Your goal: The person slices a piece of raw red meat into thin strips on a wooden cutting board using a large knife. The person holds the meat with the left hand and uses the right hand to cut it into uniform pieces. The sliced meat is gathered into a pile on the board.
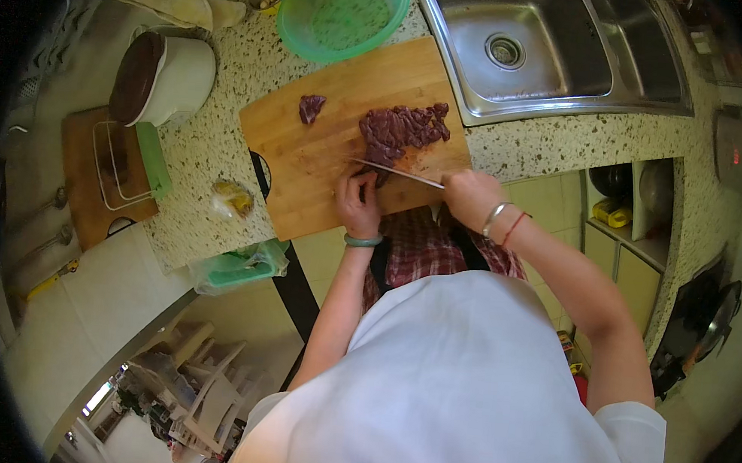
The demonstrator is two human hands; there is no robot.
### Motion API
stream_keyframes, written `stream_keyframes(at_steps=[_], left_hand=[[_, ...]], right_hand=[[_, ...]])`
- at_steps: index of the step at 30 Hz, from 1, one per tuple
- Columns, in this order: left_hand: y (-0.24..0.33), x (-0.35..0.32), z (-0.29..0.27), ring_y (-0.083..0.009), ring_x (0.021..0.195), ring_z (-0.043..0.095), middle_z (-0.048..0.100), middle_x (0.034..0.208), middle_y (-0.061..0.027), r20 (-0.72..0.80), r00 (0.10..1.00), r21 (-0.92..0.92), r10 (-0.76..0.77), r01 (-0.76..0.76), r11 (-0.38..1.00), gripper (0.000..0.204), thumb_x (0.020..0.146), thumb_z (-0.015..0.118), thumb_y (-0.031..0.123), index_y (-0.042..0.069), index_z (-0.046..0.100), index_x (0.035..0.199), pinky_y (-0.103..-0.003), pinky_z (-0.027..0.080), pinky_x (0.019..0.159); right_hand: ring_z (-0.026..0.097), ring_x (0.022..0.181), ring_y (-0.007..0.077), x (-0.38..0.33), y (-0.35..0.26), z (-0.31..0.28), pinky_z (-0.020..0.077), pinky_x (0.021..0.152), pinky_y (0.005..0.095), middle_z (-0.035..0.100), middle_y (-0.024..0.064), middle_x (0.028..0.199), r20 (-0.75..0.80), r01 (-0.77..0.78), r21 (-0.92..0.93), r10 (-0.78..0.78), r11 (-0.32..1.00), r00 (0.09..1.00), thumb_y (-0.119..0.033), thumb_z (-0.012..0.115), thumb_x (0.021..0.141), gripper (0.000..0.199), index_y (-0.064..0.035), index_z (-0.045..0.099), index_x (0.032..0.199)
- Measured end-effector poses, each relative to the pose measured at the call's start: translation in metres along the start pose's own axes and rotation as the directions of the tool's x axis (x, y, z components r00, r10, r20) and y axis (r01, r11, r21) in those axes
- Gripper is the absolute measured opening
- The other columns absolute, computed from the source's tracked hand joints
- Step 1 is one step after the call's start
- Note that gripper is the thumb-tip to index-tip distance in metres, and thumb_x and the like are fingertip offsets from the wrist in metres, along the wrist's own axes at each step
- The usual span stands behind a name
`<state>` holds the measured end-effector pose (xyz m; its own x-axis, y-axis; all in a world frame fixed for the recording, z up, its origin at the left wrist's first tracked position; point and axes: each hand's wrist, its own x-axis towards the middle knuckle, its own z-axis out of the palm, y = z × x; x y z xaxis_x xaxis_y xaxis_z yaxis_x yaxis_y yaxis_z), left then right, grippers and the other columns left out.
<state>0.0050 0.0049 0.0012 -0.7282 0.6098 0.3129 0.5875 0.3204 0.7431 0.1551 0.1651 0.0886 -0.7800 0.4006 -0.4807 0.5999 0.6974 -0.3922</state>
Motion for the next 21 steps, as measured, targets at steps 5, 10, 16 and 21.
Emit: stream_keyframes(at_steps=[5,10,16,21], left_hand=[[0.008,0.003,-0.002,-0.0326,0.103,0.059,0.061,0.107,-0.0146,-0.027,1.0,-0.021,0.004,-0.005,1.0,0.01,0.082,0.067,-0.001,0.003,0.064,0.091,-0.038,0.047,0.09],[0.016,0.003,-0.002,-0.0314,0.105,0.058,0.059,0.112,-0.0145,-0.109,0.991,-0.123,-0.082,0.069,0.99,0.013,0.083,0.068,-0.001,0.001,0.063,0.094,-0.039,0.046,0.092],[0.008,0.002,0.002,-0.0311,0.1,0.057,0.057,0.105,-0.0142,-0.118,0.989,-0.159,-0.092,0.073,0.985,0.012,0.083,0.068,-0.002,0.0,0.061,0.092,-0.038,0.046,0.088],[0.003,-0.002,0.002,-0.0326,0.096,0.058,0.057,0.102,-0.0145,-0.099,0.991,-0.101,-0.095,0.085,0.991,0.014,0.079,0.064,-0.007,-0.002,0.061,0.092,-0.036,0.046,0.084]], right_hand=[[0.061,0.07,0.0417,0.004,0.008,-0.009,0.0498,0.063,0.0485,0.062,0.0224,0.071,-0.13,-0.054,0.15,0.074,0.987,0.989,-0.026,0.061,0.09,0.023,-0.0032,0.065,0.086],[0.063,0.069,0.0411,-0.005,-0.007,-0.009,0.0505,0.062,0.0496,0.064,0.0212,0.074,-0.216,-0.025,0.223,0.074,0.975,0.973,-0.03,0.058,0.092,0.028,-0.0038,0.065,0.084],[0.065,0.067,0.0365,-0.025,-0.007,0.008,0.052,0.06,0.0468,0.066,0.017,0.074,-0.202,0.043,0.144,-0.013,0.989,0.979,-0.018,0.056,0.089,0.012,-0.0072,0.062,0.093],[0.066,0.064,0.0325,-0.034,-0.016,0.015,0.053,0.056,0.0441,0.065,0.0155,0.074,-0.152,0.032,0.005,-0.031,0.999,0.988,-0.013,0.054,0.088,0.012,-0.0074,0.057,0.097]])
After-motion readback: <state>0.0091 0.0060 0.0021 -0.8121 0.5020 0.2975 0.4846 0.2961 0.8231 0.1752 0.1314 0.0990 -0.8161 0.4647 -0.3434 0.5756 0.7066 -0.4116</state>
